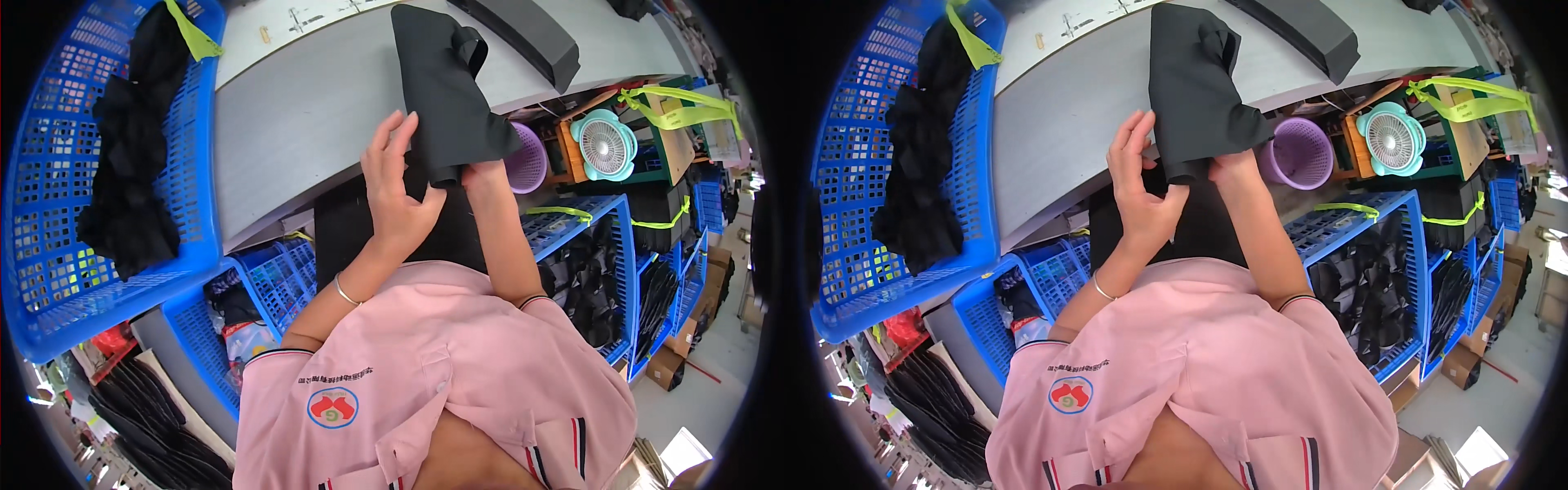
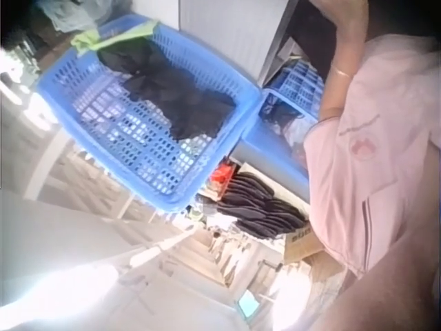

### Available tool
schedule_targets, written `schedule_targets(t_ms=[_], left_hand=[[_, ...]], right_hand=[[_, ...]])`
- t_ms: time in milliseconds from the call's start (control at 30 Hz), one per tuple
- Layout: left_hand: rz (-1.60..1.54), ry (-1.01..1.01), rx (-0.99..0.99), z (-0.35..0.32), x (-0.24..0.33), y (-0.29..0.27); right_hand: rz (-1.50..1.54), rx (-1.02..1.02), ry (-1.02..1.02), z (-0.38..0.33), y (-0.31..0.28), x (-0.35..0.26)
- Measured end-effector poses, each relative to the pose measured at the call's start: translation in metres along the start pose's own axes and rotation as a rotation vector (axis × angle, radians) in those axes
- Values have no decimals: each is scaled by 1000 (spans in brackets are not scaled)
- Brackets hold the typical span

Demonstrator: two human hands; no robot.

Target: Inspecting and sorting black foam and fabric components at a manufacturing workstation.

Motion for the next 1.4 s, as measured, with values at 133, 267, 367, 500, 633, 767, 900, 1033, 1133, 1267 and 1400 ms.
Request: schedule_targets(t_ms=[133, 267, 367, 500, 633, 767, 900, 1033, 1133, 1267, 1400], left_hand=[[29, 24, 36, 0, 8, 4], [-123, 58, 133, -1, 7, 6], [-86, 68, 166, 1, 12, 5], [-99, 80, 163, 1, 13, 5], [-89, 100, 152, -2, 10, 2], [-84, 84, 139, -4, 5, 1], [-109, 84, 141, -11, -3, 0], [-167, 27, 148, -14, -8, -4], [-183, -22, 131, -16, -14, -13], [-122, -196, 142, -19, -49, -20], [-244, -499, 214, -25, -80, -38]], right_hand=[[62, 26, -14, -5, 3, -4], [119, -75, -24, -1, -6, 3], [120, -64, -37, 1, -12, 6], [244, -116, -9, 11, -20, 17], [259, -44, -10, 9, -21, 22], [160, 78, -10, 10, -22, 26], [150, 72, 9, 11, -18, 32], [46, 120, 18, 12, -13, 37], [173, 232, -34, 11, -10, 42], [201, 381, -73, 15, -5, 44], [-831, 29, 108, 10, 4, 25]])
Point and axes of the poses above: each hand's wrist, its own z-axis towards the middle knuckle, its own y-axis out of the palm, x = y × z, the point moved 4 cm from there along z, towards the middle knuckle, and after that the axes turned 2 degrees about -y, right-handed, at the moved point
